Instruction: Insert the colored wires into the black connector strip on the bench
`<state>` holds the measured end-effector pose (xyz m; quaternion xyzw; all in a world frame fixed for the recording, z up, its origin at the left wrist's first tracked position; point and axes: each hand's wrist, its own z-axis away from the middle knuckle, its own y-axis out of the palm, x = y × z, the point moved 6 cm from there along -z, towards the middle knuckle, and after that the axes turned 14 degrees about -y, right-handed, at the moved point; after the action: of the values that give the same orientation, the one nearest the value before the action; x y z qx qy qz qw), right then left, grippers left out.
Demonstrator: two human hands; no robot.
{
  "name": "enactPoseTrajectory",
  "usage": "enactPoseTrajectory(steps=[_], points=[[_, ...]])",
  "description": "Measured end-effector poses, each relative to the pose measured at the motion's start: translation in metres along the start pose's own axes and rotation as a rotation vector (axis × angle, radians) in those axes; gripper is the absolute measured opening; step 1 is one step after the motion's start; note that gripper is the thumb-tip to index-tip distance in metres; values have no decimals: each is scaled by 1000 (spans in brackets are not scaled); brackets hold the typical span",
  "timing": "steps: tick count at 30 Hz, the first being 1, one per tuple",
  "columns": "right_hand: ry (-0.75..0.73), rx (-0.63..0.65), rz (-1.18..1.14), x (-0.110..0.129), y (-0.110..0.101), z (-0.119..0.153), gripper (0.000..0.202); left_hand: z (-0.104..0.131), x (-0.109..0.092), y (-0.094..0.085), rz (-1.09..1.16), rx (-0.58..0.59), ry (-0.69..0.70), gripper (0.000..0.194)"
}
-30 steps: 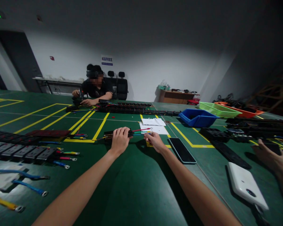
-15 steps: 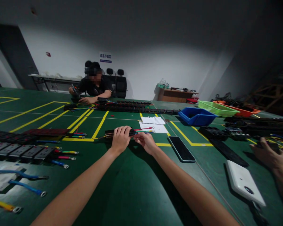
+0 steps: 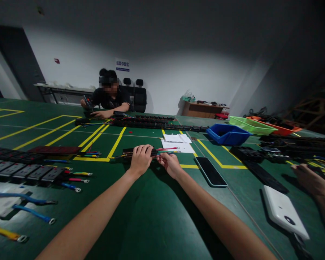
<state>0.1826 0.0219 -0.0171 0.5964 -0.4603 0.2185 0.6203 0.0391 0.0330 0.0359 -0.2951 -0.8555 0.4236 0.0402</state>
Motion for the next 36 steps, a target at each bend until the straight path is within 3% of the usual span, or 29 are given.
enactPoseTrajectory(steps=[10,19,24,31,36], points=[[-44,-19,32,2,-1,0,43,0,-2,0,-6,6,35,35],[-66,-131,21,5,-5,-3,17,-1,1,-3,-4,-16,-19,33],[-136,-184,74,10,-13,-6,19,-1,3,-1,-4,22,-34,33],[-165,-162,87,8,-12,-7,28,-1,3,-2,-10,31,-60,33],[-278,-246,220,22,-36,-14,37,-2,5,-1,-24,59,-78,33]])
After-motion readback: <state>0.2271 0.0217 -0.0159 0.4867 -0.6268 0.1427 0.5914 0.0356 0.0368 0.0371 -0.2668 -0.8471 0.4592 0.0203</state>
